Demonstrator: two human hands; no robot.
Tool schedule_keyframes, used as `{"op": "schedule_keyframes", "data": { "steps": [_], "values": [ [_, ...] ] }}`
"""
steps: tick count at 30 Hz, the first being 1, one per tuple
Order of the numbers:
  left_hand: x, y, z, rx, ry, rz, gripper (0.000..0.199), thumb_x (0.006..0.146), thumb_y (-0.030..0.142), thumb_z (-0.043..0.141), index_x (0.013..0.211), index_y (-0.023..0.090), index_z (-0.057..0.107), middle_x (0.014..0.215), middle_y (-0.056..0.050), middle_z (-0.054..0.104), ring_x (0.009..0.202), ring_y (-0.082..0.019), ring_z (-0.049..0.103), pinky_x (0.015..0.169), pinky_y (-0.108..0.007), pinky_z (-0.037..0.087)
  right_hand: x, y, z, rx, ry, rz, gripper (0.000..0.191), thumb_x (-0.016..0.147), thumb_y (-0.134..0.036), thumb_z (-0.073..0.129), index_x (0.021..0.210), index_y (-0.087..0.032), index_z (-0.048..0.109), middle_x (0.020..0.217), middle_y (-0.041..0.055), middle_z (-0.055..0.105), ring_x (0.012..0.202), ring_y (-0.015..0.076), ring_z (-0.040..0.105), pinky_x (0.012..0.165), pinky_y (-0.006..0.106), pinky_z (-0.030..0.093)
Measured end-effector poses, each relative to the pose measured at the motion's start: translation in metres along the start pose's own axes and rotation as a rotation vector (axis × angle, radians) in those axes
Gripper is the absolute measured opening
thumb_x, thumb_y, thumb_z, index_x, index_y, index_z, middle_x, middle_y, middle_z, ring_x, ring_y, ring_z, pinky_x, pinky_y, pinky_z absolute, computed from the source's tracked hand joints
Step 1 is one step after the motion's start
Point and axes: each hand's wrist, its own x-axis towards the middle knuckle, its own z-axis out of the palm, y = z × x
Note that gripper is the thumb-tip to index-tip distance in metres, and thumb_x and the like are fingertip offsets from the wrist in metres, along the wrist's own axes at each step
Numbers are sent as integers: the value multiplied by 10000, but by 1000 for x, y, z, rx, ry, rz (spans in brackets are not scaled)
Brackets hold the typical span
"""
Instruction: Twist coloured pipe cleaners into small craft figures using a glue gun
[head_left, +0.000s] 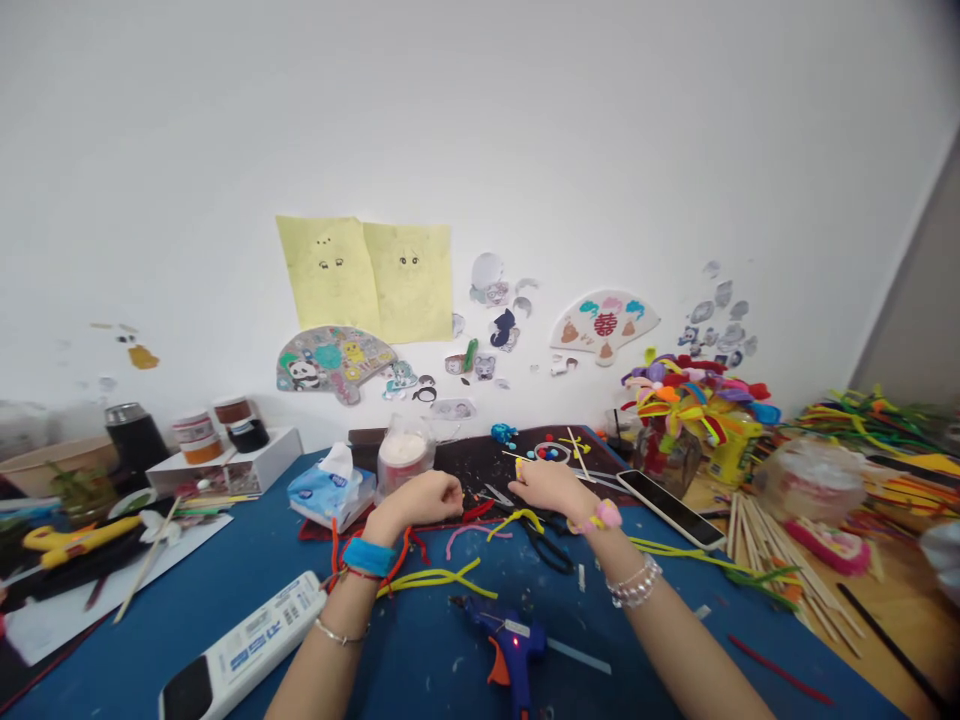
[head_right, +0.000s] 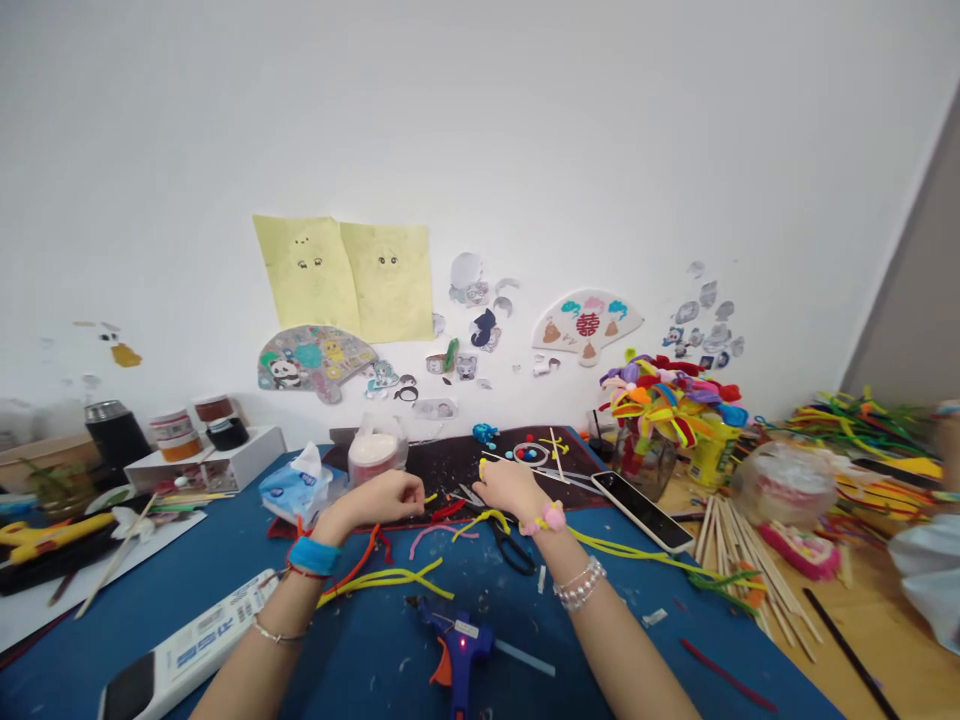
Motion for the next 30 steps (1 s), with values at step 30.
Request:
{"op": "schedule_keyframes", "data": {
  "steps": [30],
  "values": [
    [25,18,58,35,-369,-5,370,561,277,736,915,187,682,840,-38,683,671,-183,590,567,-259,453,-4,-19,17,-26,-234,-225,435,777,-514,458,976,-182,655,942,124,693,836,287,659,641,329,470]
  ]
}}
